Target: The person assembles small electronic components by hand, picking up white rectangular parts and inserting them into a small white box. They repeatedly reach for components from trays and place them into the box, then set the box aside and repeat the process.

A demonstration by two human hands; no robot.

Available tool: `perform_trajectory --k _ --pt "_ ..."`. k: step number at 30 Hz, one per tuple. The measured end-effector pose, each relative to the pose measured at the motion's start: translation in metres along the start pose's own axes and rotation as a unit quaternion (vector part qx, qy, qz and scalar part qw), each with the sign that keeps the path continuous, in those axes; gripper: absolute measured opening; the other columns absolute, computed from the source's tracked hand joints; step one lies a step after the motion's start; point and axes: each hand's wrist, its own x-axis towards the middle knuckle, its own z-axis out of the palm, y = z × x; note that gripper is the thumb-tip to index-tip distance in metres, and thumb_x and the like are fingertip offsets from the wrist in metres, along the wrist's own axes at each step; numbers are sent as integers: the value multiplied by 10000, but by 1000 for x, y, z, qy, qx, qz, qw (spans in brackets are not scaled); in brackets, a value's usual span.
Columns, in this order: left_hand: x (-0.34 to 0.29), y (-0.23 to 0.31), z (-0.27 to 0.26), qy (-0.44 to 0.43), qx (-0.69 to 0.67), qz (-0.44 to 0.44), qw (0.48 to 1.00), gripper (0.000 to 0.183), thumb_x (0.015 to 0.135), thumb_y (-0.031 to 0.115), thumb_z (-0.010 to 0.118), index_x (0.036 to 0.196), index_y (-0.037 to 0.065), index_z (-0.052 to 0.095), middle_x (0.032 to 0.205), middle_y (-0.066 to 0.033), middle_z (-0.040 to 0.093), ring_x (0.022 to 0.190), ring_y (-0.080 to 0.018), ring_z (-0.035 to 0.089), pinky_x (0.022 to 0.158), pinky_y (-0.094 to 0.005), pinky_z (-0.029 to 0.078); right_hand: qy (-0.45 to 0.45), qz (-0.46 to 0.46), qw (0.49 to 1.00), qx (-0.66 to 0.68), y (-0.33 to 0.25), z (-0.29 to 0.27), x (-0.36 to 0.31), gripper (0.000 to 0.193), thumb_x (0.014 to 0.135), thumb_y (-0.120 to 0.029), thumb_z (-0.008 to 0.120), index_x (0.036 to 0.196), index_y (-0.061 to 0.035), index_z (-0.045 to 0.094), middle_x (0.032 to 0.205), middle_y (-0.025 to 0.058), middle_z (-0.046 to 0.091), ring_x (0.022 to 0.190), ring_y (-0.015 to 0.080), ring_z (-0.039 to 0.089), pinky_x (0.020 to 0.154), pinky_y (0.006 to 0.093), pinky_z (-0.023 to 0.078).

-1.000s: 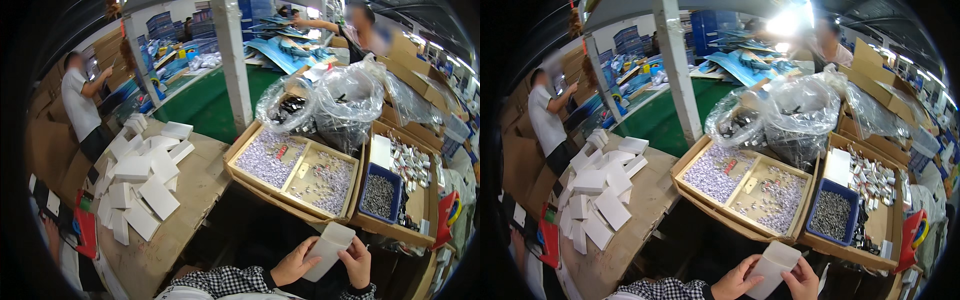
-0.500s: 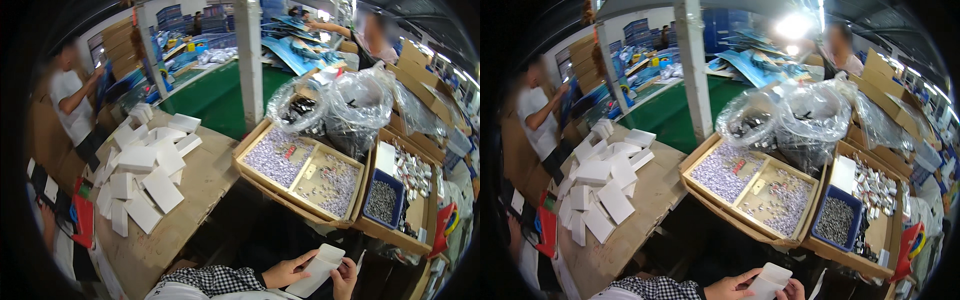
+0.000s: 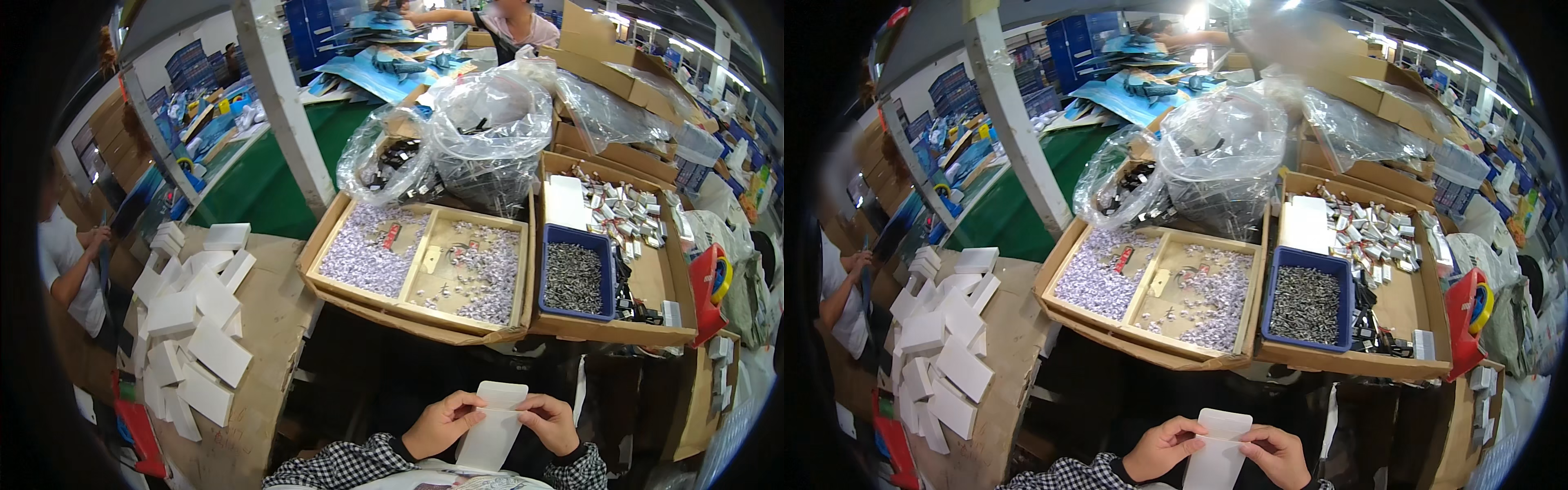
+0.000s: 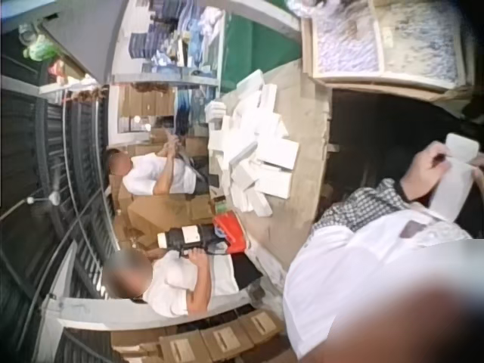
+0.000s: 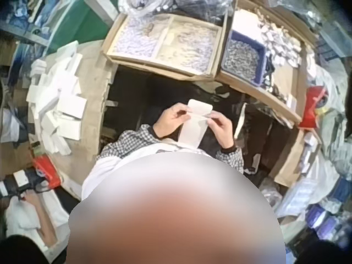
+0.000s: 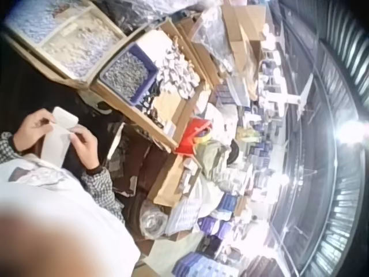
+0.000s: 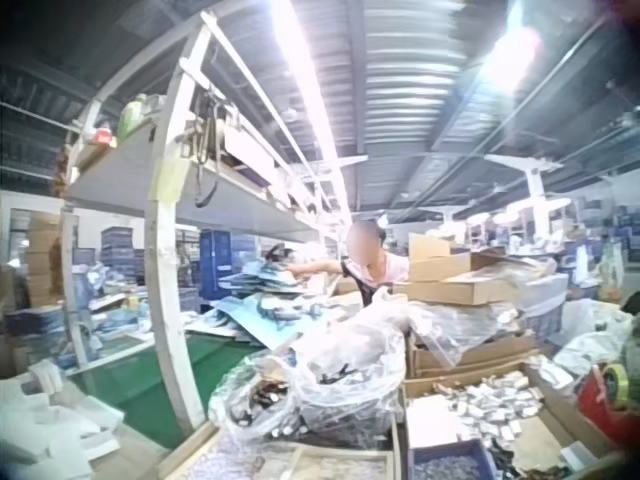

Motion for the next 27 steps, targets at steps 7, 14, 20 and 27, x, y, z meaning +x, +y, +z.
perform_trajectory --k 7,14,20,27 --pt "13 1 -4 -31 -27 14 999 192 930 76 569 1119 51 546 994 -29 590 922 -77 567 797 -213 480 -8 75 991 114 -7 -4 9 215 846 -30 664 1050 -7 599 1032 84 616 927 145 591 837 279 500" --pt "20 3 -5 -13 -119 -102 988 349 926 54 556 1266 39 481 1163 -81 577 964 -114 573 853 -258 480 -23 102 988 110 -4 -6 14 360 864 -10 635 1211 -1 539 1093 82 608 989 150 588 865 271 494" --pt "25 -6 -10 -50 -48 -72 995 250 941 76 538 1187 33 541 1121 -59 583 989 -111 562 892 -254 466 -38 32 999 -10 -6 -3 14 216 873 -19 624 1086 18 619 1064 84 628 950 138 598 841 255 490" --pt "20 -6 -3 -63 -57 -65 994 193 946 125 554 1114 31 566 1042 -18 584 948 -72 550 844 -219 468 -92 40 993 -67 -19 -14 15 176 867 -42 641 1030 24 642 1036 104 641 937 145 602 819 253 501"
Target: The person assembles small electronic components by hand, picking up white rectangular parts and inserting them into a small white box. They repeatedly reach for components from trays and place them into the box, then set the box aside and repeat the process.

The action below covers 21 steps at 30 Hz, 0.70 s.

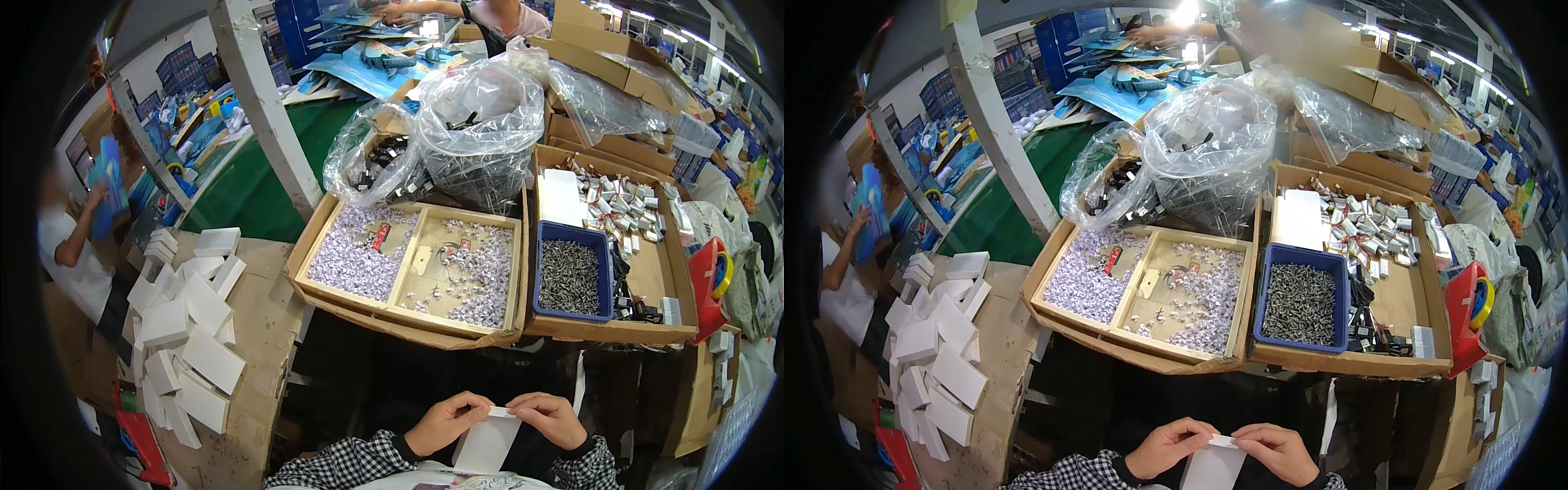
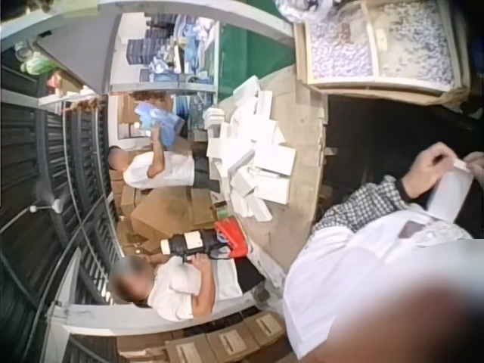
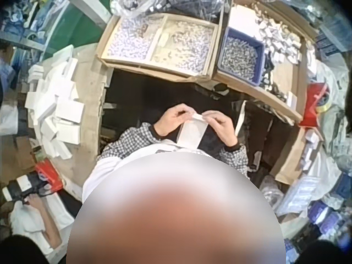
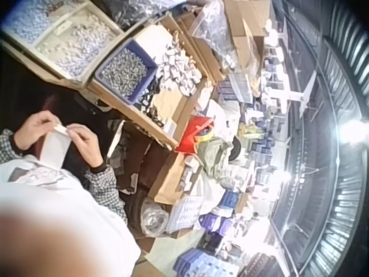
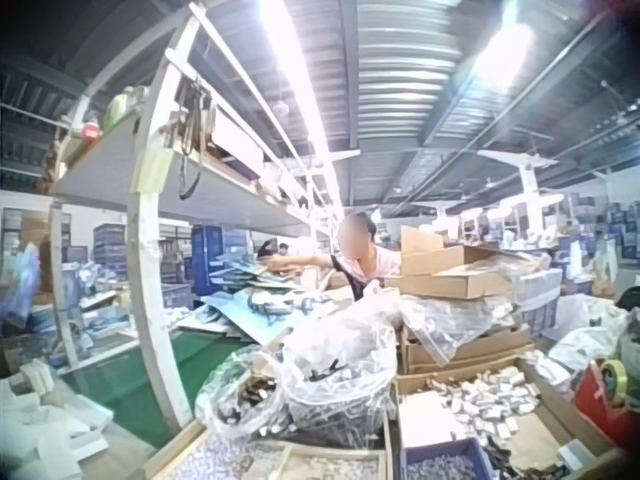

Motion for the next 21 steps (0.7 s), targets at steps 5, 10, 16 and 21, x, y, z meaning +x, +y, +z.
perform_trajectory --k 5,10,16,21 --pt "-2 0 6 0 13 -18 1000 210 938 100 561 1131 24 525 1064 -37 557 960 -74 547 839 -212 470 -75 73 994 -16 -17 -8 8 232 859 -119 670 1061 -8 643 1019 102 655 906 154 629 785 254 509" --pt "1 3 15 -12 48 36 998 300 922 74 576 1180 22 432 1098 -50 525 981 -88 554 849 -217 477 -160 0 960 -230 -51 -10 19 289 849 -233 684 1095 -85 656 923 101 692 796 184 675 720 254 513" --pt "5 25 22 110 219 143 959 511 859 172 676 1258 26 392 1123 -103 525 1044 -170 567 828 -277 500 -2 -73 961 -266 -69 3 29 253 824 -217 700 1045 -95 692 823 130 681 681 228 658 626 269 504" --pt "1 29 39 203 537 247 781 918 671 355 810 1368 7 325 1276 -181 472 1099 -331 534 903 -385 461 140 -130 941 -279 -64 23 30 237 784 -178 723 1000 -81 703 737 121 651 639 233 619 589 294 480"
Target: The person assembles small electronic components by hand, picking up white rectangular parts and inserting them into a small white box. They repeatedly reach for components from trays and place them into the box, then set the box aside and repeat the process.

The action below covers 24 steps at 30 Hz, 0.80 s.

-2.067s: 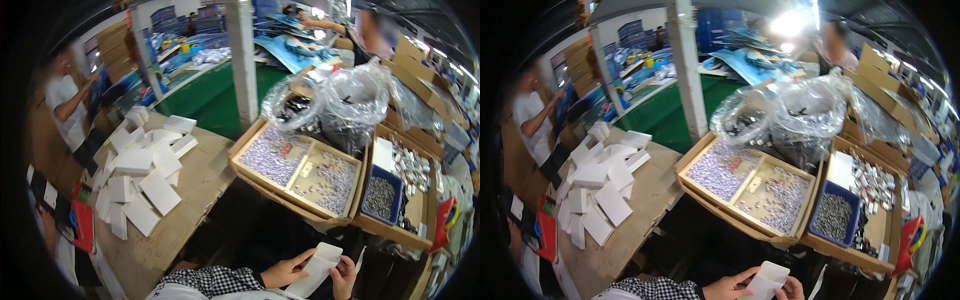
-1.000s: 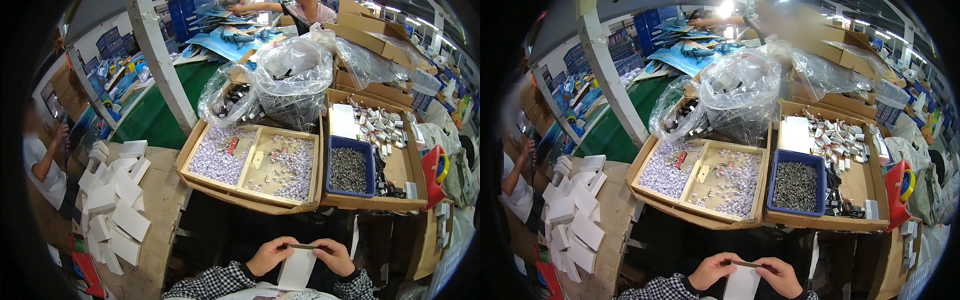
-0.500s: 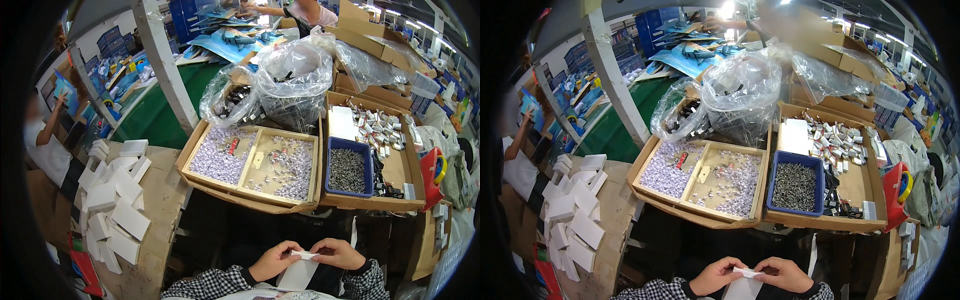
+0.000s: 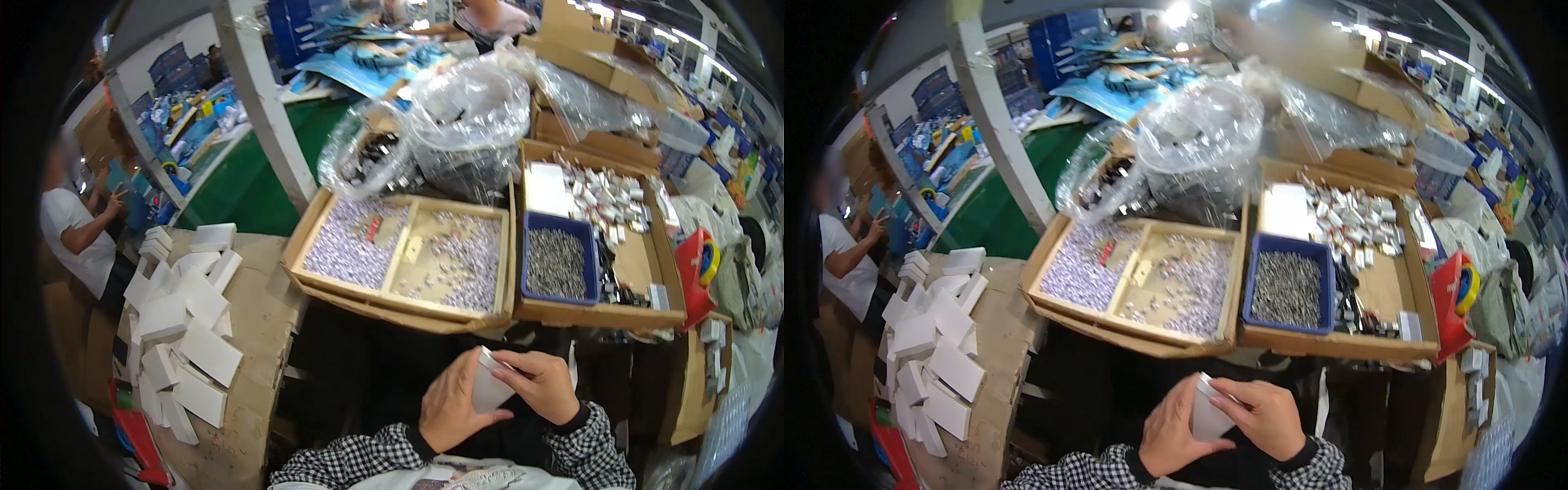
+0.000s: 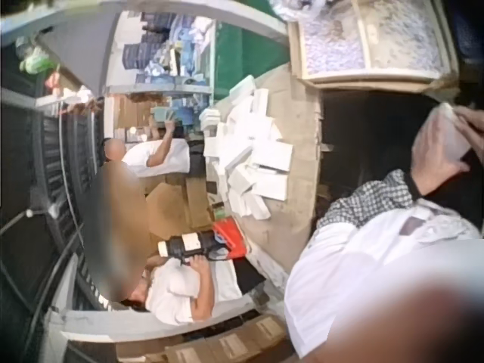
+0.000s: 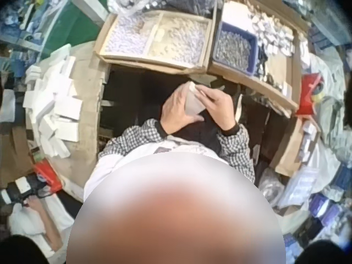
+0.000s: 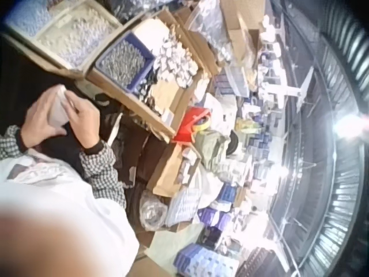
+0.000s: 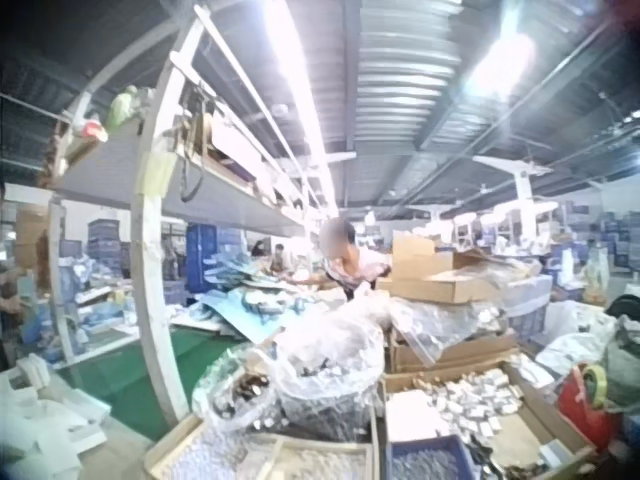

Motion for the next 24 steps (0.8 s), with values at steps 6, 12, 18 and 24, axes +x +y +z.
perform_trajectory --k 6,12,18,24 --pt "-7 -5 6 56 43 36 997 952 556 203 829 1352 16 343 1208 -150 529 954 -320 571 806 -389 484 54 4 996 76 0 11 -12 211 818 -134 685 1015 -61 701 735 131 658 612 224 625 568 283 486" --pt "-7 -2 7 53 34 27 998 963 571 243 841 1351 11 325 1166 -206 527 1031 -367 564 867 -407 489 40 -4 998 50 -3 7 -14 212 817 -111 685 1021 -61 703 826 131 688 669 215 652 602 271 507" --pt "-7 3 15 45 -63 -98 992 930 640 260 827 1378 30 309 1172 -187 524 1000 -339 559 853 -400 480 -24 -87 996 27 -1 4 -9 330 834 -133 658 1151 -46 621 1061 153 653 925 286 651 766 306 532" --pt "-27 -16 18 -68 -369 -146 916 641 864 88 645 1413 82 314 1227 -136 513 1070 -207 540 911 -317 447 -163 -53 983 64 26 2 -14 352 836 -150 654 1170 -49 604 1088 148 640 892 299 648 778 315 537"
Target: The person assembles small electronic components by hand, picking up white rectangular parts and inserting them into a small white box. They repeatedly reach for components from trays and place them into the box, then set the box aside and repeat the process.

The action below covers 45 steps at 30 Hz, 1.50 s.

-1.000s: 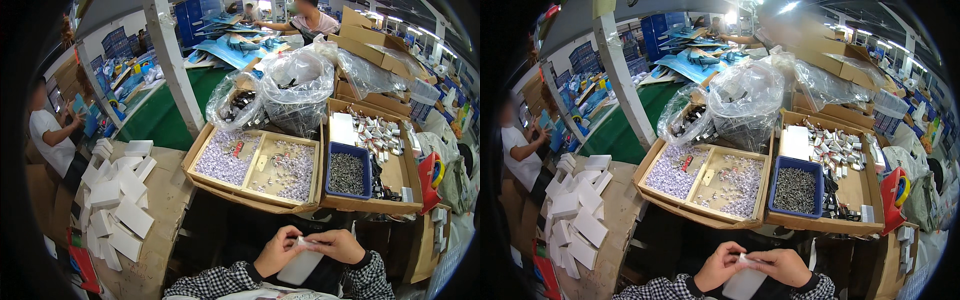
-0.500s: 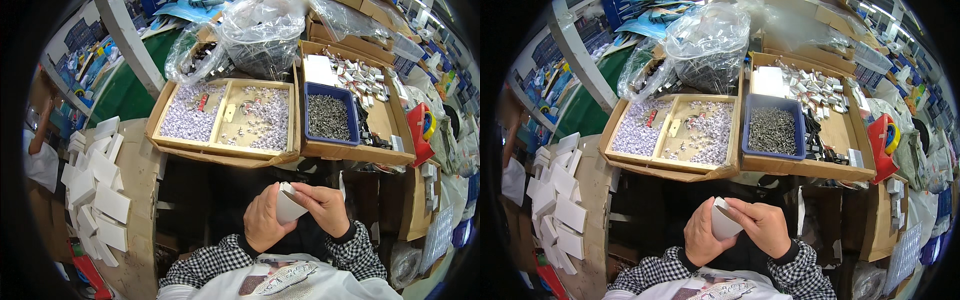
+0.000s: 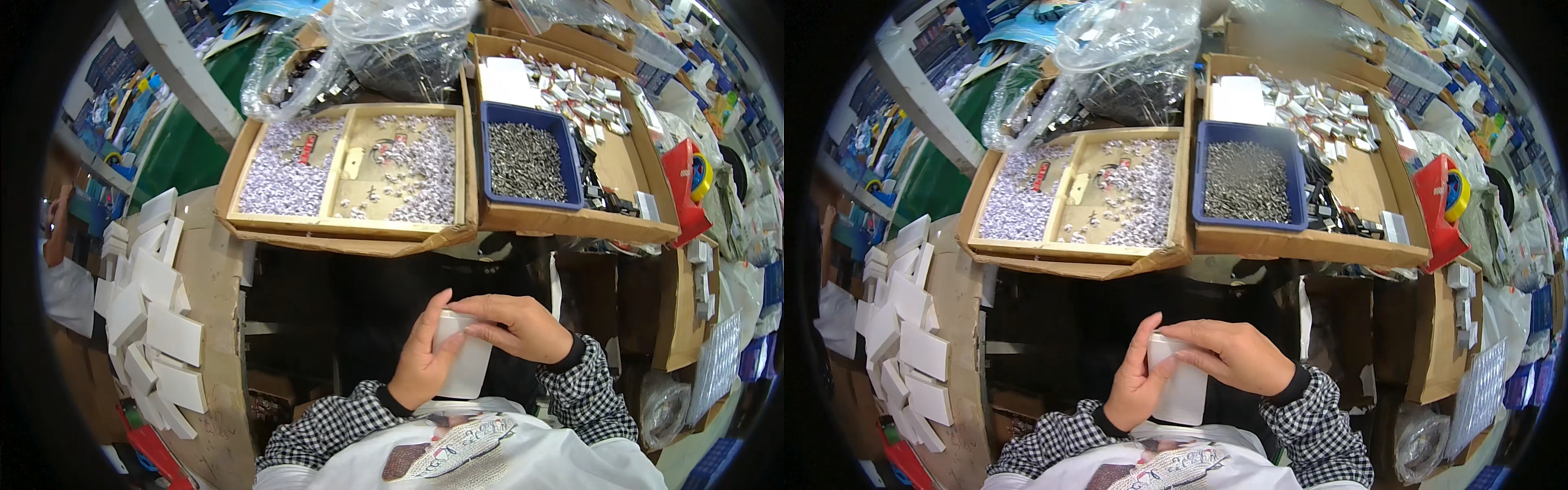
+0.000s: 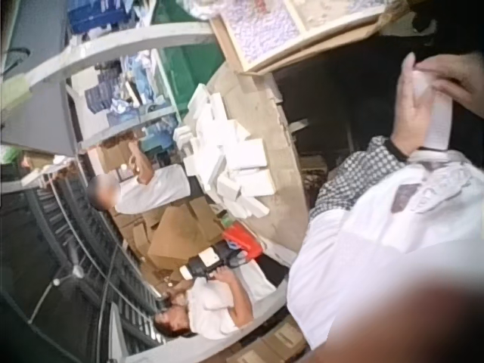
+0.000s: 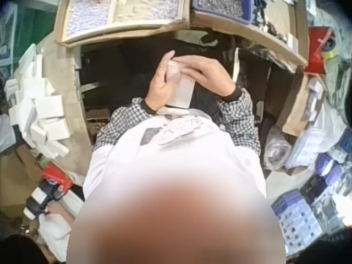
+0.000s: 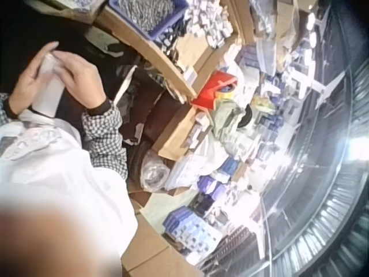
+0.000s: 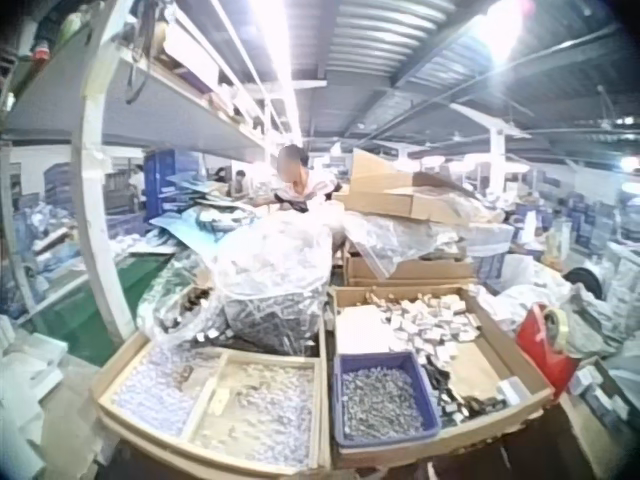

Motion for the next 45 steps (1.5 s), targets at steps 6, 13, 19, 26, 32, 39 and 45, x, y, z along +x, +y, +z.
perform_trajectory --k 6,13,19,26,32,39,45 --pt "-14 -15 -18 -85 -142 -84 983 440 910 35 578 1316 90 418 1172 -70 522 1058 -135 520 916 -270 443 126 154 959 203 17 40 -38 324 843 -83 679 1150 -18 600 1069 88 649 858 118 639 733 231 531" --pt "-7 -22 -15 -134 -179 -89 971 403 903 29 585 1278 78 445 1189 -79 534 1057 -148 547 895 -281 477 207 192 920 270 23 56 -62 312 835 -62 684 1135 -16 610 1088 92 649 881 117 644 759 228 533" --pt "-5 -25 -13 -132 -186 -79 971 359 898 -6 572 1231 74 464 1161 -74 541 1023 -141 558 878 -278 485 209 161 936 233 27 56 -62 256 819 -42 690 1071 -19 652 1128 123 641 885 146 653 758 246 547" --pt "2 -19 -17 -153 -84 -92 980 282 892 28 595 1158 70 514 1084 -60 578 961 -112 564 820 -254 485 191 139 940 246 28 56 -56 205 825 -28 673 1029 -5 659 1119 130 642 934 167 639 794 263 523" --pt "8 -14 -8 -94 -124 -141 978 223 857 -17 607 1069 19 547 1032 -102 623 910 -142 599 807 -280 493 184 46 979 75 20 11 -57 168 839 -121 677 991 -50 685 1085 106 653 931 243 650 813 314 524" --pt "15 -13 -3 -74 -129 -160 976 226 854 2 610 1072 24 556 1000 -80 600 916 -142 561 846 -275 447 643 45 743 -181 32 -162 -113 166 898 -100 606 998 25 649 910 39 653 823 103 587 716 246 477" --pt "18 0 4 -69 -128 -145 979 228 856 -21 585 1081 6 561 1027 -72 586 958 -150 546 883 -274 426 634 203 741 -89 59 -260 -147 287 891 -243 621 1021 8 669 888 18 671 842 86 582 789 247 447"
